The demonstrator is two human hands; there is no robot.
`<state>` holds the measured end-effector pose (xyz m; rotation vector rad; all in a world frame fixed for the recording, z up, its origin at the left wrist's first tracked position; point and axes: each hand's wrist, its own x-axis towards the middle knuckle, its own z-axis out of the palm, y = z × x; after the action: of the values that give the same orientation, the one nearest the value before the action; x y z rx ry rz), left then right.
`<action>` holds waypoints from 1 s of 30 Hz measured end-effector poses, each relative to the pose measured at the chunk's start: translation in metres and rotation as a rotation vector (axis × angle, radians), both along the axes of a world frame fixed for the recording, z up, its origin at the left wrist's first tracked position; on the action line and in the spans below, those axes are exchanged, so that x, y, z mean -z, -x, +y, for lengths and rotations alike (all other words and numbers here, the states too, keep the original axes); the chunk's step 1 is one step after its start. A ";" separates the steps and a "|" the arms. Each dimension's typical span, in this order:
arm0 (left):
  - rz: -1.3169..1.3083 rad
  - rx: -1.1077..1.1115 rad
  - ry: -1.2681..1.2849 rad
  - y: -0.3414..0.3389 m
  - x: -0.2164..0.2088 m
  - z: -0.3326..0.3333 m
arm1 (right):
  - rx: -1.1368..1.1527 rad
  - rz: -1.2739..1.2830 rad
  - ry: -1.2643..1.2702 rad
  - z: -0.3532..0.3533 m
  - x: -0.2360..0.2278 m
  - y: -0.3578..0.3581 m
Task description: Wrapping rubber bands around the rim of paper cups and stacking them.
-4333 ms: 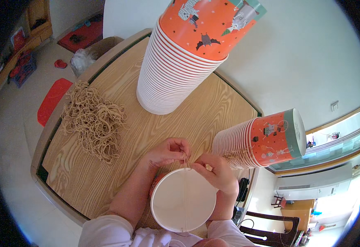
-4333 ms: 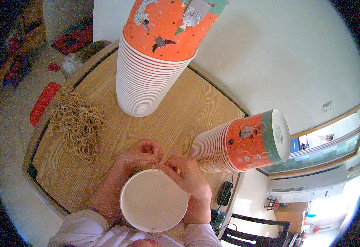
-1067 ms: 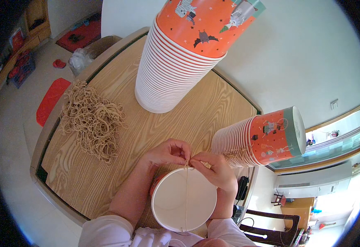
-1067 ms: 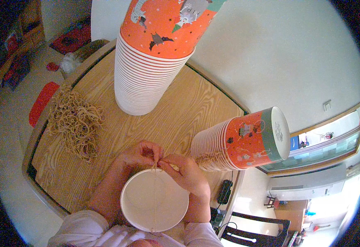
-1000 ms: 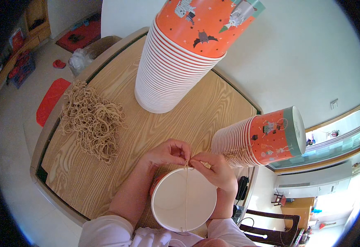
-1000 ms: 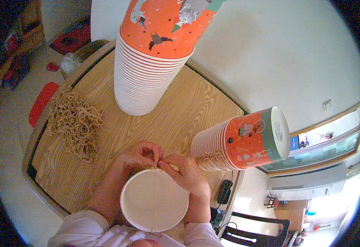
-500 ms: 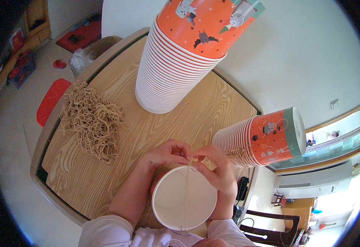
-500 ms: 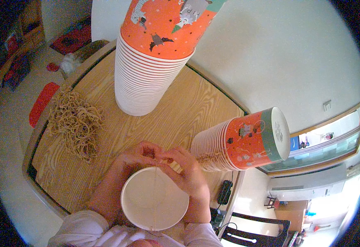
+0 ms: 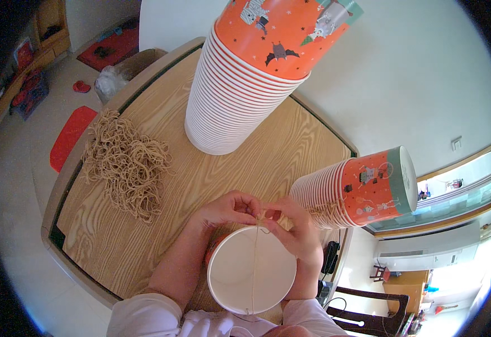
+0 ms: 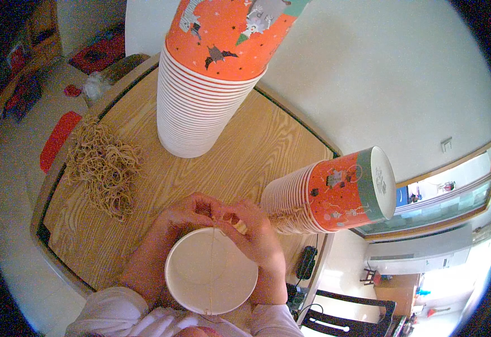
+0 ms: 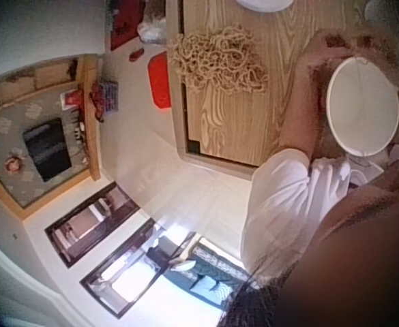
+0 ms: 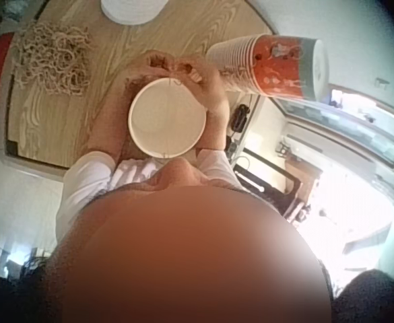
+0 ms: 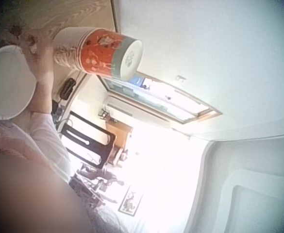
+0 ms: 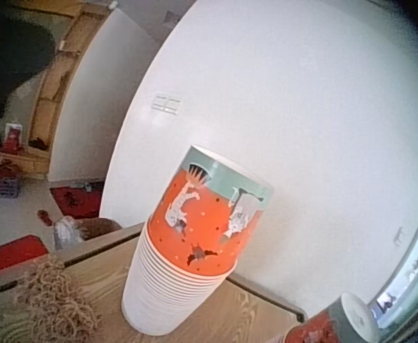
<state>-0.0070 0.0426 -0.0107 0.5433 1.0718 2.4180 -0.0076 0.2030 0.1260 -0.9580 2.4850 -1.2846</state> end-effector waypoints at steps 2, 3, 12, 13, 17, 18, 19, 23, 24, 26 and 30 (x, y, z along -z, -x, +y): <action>-0.030 -0.001 0.013 0.000 0.000 0.001 | -0.036 0.009 -0.032 -0.001 0.004 0.002; -0.022 0.007 -0.005 0.000 -0.003 -0.001 | -0.036 0.008 -0.032 0.000 0.005 0.002; -0.011 -0.018 -0.031 0.000 0.000 0.001 | 0.042 0.011 0.027 0.001 -0.005 -0.003; -0.011 -0.029 -0.077 0.001 0.004 0.002 | -0.069 0.129 -0.024 0.001 -0.007 -0.004; -0.010 -0.025 -0.099 0.002 0.007 0.003 | -0.249 0.321 -0.167 -0.002 -0.007 -0.008; -0.007 -0.020 -0.107 0.003 0.007 0.003 | -0.247 0.322 -0.168 -0.001 -0.006 -0.008; -0.005 -0.016 -0.114 0.003 0.006 0.004 | -0.242 0.315 -0.156 0.000 -0.004 -0.007; 0.040 -0.023 -0.173 0.003 0.003 0.002 | -0.223 0.324 -0.130 0.007 -0.007 -0.003; 0.009 -0.005 -0.165 0.002 -0.004 -0.001 | -0.221 0.324 -0.131 0.009 -0.009 -0.003; -0.022 0.016 -0.157 0.001 -0.009 -0.002 | -0.163 0.288 -0.128 0.012 -0.013 -0.004; 0.033 -0.005 -0.104 0.000 -0.004 -0.007 | -0.139 0.284 -0.125 0.016 -0.015 -0.006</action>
<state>-0.0066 0.0359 -0.0067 0.6177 0.9661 2.4881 -0.0014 0.2187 0.1406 -1.3358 2.6086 -0.9980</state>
